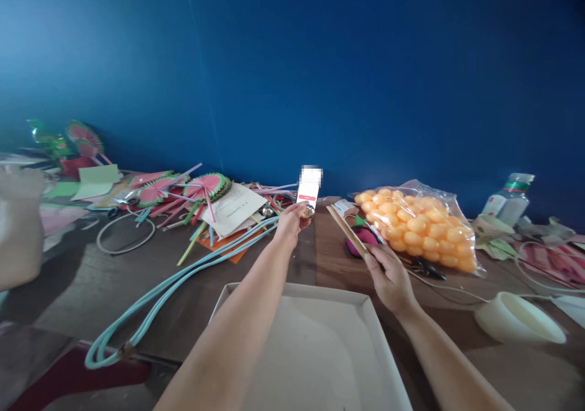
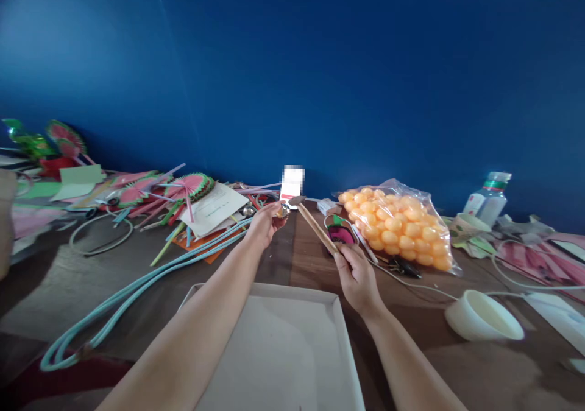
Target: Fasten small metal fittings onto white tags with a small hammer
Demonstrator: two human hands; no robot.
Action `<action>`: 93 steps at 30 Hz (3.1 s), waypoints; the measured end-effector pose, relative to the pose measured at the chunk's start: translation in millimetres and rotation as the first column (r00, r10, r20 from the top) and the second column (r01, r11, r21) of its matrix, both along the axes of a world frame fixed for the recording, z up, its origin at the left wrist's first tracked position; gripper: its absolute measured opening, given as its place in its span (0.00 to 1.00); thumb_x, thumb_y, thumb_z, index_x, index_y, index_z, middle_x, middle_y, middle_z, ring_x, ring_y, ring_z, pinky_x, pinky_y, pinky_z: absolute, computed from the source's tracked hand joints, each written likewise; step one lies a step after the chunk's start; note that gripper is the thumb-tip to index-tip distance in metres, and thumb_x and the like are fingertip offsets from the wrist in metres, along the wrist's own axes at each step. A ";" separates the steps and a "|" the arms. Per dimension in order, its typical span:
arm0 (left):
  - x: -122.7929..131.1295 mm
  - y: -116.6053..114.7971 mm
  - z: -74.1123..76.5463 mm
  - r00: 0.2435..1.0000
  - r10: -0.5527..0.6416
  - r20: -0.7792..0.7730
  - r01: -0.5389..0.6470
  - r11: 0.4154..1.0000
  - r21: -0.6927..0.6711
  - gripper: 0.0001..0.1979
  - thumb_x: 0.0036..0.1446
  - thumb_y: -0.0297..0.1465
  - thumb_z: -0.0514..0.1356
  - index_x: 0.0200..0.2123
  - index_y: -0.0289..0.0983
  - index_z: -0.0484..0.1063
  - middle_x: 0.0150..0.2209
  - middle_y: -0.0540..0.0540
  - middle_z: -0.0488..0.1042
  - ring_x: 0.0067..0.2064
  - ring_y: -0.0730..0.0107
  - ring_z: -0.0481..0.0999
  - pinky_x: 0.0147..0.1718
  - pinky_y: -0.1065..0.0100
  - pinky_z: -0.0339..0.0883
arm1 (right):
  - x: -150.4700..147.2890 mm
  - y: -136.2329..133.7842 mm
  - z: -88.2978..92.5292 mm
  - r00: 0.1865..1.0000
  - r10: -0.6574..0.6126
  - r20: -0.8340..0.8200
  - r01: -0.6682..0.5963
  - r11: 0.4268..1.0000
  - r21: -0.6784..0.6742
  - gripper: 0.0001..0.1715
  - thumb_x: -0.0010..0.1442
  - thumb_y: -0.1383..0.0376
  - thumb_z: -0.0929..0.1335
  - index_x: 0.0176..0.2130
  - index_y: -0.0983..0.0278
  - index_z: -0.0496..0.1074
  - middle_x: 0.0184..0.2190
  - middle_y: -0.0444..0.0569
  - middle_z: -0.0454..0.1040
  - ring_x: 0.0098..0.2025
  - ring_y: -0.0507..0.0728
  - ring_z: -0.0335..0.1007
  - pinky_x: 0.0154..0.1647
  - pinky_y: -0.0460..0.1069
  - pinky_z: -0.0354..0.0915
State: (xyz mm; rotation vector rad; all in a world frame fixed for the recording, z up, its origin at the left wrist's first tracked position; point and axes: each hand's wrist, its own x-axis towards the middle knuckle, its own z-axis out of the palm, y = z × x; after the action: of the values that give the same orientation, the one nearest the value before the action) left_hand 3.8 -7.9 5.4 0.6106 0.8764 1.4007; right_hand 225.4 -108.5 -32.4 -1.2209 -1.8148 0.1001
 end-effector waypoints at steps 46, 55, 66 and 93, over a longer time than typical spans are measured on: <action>0.9 0.8 0.2 0.999 0.044 -0.005 -0.044 0.997 -0.069 0.08 0.54 0.33 0.60 0.31 0.33 0.69 0.24 0.47 0.71 0.20 0.77 0.70 0.24 0.72 0.69 | -5.8 -3.3 -0.6 0.993 0.071 0.096 -0.072 0.997 0.007 0.14 0.63 0.63 0.61 0.46 0.62 0.70 0.41 0.52 0.71 0.45 0.58 0.68 0.47 0.53 0.64; 0.0 -2.5 0.7 0.999 0.034 -0.006 -0.034 0.998 -0.044 0.10 0.51 0.35 0.62 0.31 0.33 0.70 0.24 0.47 0.71 0.21 0.76 0.70 0.24 0.72 0.69 | -3.0 0.1 -2.9 0.995 0.024 0.093 -0.023 1.000 -0.018 0.15 0.63 0.60 0.61 0.45 0.63 0.71 0.40 0.53 0.72 0.44 0.59 0.68 0.47 0.54 0.64; 0.1 -1.9 -0.3 0.999 0.036 -0.018 -0.037 0.999 -0.039 0.09 0.53 0.34 0.61 0.31 0.32 0.69 0.23 0.47 0.71 0.21 0.76 0.70 0.24 0.72 0.69 | -2.6 1.4 -4.5 0.997 0.030 0.074 -0.029 0.999 -0.017 0.15 0.63 0.60 0.61 0.45 0.63 0.71 0.40 0.53 0.72 0.44 0.59 0.68 0.47 0.54 0.65; -4.7 2.9 3.4 0.966 0.232 -0.113 -0.246 0.961 -0.129 0.10 0.52 0.35 0.61 0.30 0.34 0.70 0.24 0.48 0.71 0.21 0.77 0.70 0.21 0.75 0.63 | 9.2 4.6 -11.9 0.930 0.011 0.368 0.032 0.993 -0.111 0.16 0.62 0.59 0.62 0.47 0.59 0.71 0.42 0.50 0.72 0.45 0.58 0.68 0.45 0.54 0.66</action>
State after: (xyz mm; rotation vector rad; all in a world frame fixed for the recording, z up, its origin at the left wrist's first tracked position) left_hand -0.9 -5.0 8.8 0.4781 1.1479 1.5183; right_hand 234.6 -103.9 -44.3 -1.4024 -2.1507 -0.0354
